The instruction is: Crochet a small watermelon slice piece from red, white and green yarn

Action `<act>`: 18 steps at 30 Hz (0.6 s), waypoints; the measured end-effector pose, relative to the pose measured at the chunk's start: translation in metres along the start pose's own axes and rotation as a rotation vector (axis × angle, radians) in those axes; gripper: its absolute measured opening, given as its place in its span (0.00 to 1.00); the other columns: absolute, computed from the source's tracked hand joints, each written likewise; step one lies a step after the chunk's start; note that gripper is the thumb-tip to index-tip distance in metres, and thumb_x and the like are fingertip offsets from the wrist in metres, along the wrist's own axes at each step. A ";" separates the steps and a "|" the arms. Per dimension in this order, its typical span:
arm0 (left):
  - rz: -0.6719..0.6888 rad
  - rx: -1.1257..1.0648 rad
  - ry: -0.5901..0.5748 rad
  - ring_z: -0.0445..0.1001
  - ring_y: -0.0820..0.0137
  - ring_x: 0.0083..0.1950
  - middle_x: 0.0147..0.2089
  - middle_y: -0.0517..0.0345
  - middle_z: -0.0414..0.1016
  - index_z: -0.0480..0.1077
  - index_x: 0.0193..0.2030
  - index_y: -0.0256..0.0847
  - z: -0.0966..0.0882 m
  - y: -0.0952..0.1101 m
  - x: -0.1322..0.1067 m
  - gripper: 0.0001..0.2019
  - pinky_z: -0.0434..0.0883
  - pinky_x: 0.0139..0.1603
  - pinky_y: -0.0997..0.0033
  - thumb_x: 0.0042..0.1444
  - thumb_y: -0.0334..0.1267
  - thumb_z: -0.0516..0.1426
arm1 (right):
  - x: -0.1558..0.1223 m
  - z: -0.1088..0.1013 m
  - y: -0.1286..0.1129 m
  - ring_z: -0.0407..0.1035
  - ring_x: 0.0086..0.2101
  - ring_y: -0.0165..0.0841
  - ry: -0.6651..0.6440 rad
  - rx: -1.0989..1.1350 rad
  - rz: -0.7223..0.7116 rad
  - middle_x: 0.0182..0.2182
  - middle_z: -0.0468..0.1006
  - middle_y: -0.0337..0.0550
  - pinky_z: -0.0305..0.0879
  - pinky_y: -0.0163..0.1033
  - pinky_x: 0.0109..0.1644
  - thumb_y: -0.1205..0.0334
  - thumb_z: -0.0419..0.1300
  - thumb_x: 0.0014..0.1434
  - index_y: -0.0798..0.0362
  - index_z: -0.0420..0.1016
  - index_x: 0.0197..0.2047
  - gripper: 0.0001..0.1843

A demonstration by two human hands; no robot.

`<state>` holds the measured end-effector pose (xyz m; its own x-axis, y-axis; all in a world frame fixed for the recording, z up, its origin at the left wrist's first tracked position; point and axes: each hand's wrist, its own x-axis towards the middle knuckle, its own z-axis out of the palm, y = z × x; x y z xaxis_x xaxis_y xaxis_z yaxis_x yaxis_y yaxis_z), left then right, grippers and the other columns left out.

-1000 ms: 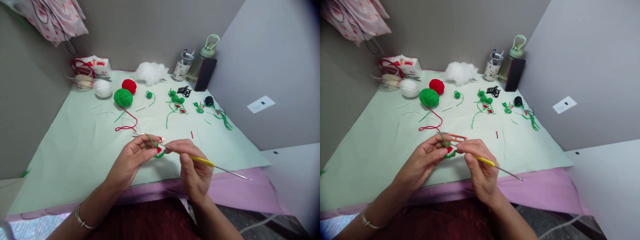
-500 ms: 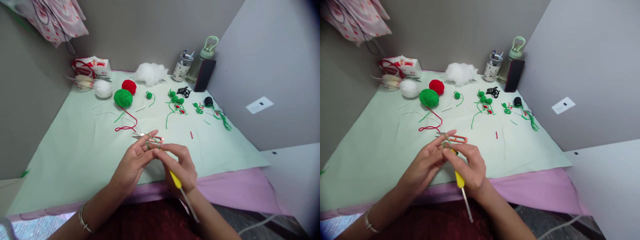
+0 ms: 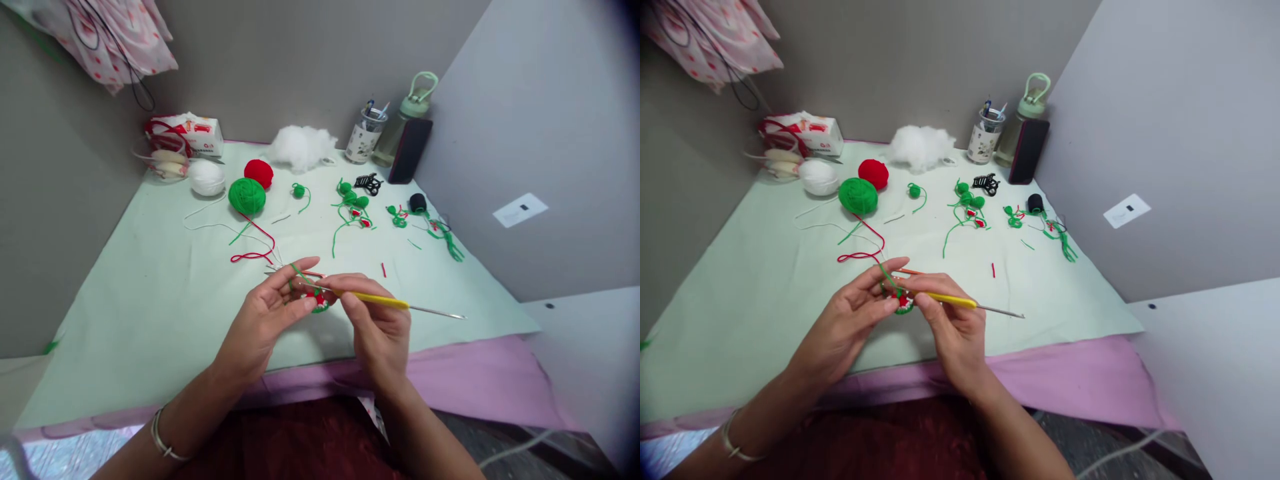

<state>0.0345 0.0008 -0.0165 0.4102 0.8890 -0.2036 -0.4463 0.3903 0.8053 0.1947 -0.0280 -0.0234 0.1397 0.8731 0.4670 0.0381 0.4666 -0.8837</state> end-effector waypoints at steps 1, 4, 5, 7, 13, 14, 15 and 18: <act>0.002 0.000 0.010 0.78 0.70 0.49 0.44 0.60 0.83 0.82 0.57 0.51 0.001 -0.001 0.000 0.21 0.71 0.56 0.70 0.56 0.36 0.72 | -0.001 0.001 0.000 0.80 0.46 0.36 -0.001 -0.065 -0.041 0.44 0.87 0.42 0.79 0.42 0.48 0.70 0.60 0.71 0.43 0.84 0.50 0.14; 0.010 -0.044 0.054 0.78 0.71 0.46 0.38 0.62 0.81 0.82 0.55 0.49 0.003 -0.004 0.002 0.20 0.71 0.55 0.71 0.55 0.37 0.73 | -0.005 0.001 0.002 0.81 0.45 0.37 -0.046 -0.392 -0.236 0.46 0.86 0.45 0.80 0.44 0.47 0.72 0.61 0.69 0.44 0.82 0.55 0.17; 0.005 -0.073 0.066 0.78 0.71 0.46 0.37 0.61 0.81 0.82 0.55 0.48 0.004 -0.004 0.003 0.20 0.71 0.55 0.72 0.55 0.38 0.73 | -0.006 0.000 0.003 0.80 0.47 0.38 -0.065 -0.505 -0.325 0.48 0.85 0.47 0.81 0.44 0.48 0.73 0.62 0.68 0.45 0.82 0.57 0.19; -0.038 -0.140 0.058 0.77 0.70 0.48 0.39 0.60 0.81 0.83 0.55 0.46 0.004 -0.005 0.004 0.19 0.70 0.56 0.72 0.55 0.38 0.72 | -0.008 -0.001 0.005 0.80 0.49 0.39 -0.070 -0.615 -0.451 0.51 0.84 0.50 0.81 0.45 0.49 0.73 0.63 0.67 0.46 0.81 0.59 0.20; -0.084 -0.145 0.059 0.73 0.76 0.40 0.41 0.59 0.80 0.84 0.53 0.42 0.000 0.000 0.006 0.16 0.70 0.49 0.78 0.57 0.34 0.70 | 0.001 -0.004 0.002 0.77 0.33 0.33 0.087 -0.137 -0.089 0.36 0.82 0.42 0.78 0.43 0.38 0.69 0.58 0.71 0.47 0.83 0.49 0.13; -0.039 -0.108 0.095 0.72 0.76 0.39 0.39 0.61 0.79 0.83 0.54 0.43 0.001 0.000 0.006 0.18 0.69 0.48 0.78 0.56 0.34 0.70 | 0.002 -0.003 0.002 0.76 0.32 0.33 0.089 -0.092 -0.047 0.35 0.82 0.42 0.77 0.43 0.37 0.68 0.58 0.72 0.47 0.83 0.47 0.12; 0.006 -0.076 0.125 0.72 0.76 0.39 0.37 0.62 0.78 0.82 0.56 0.44 0.003 -0.002 0.005 0.20 0.69 0.49 0.78 0.56 0.33 0.70 | 0.001 -0.002 0.002 0.77 0.32 0.33 0.069 -0.104 -0.036 0.35 0.82 0.42 0.77 0.43 0.37 0.68 0.58 0.72 0.47 0.84 0.47 0.12; 0.038 -0.085 0.133 0.75 0.72 0.44 0.38 0.62 0.78 0.79 0.62 0.47 0.009 -0.006 0.004 0.25 0.69 0.55 0.72 0.56 0.35 0.70 | -0.003 0.001 0.006 0.79 0.41 0.37 -0.011 -0.368 -0.196 0.43 0.84 0.46 0.79 0.44 0.42 0.70 0.62 0.69 0.45 0.84 0.51 0.14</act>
<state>0.0463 -0.0005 -0.0174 0.2856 0.9250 -0.2504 -0.5273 0.3699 0.7649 0.1934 -0.0280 -0.0302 0.0841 0.7752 0.6260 0.4141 0.5442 -0.7296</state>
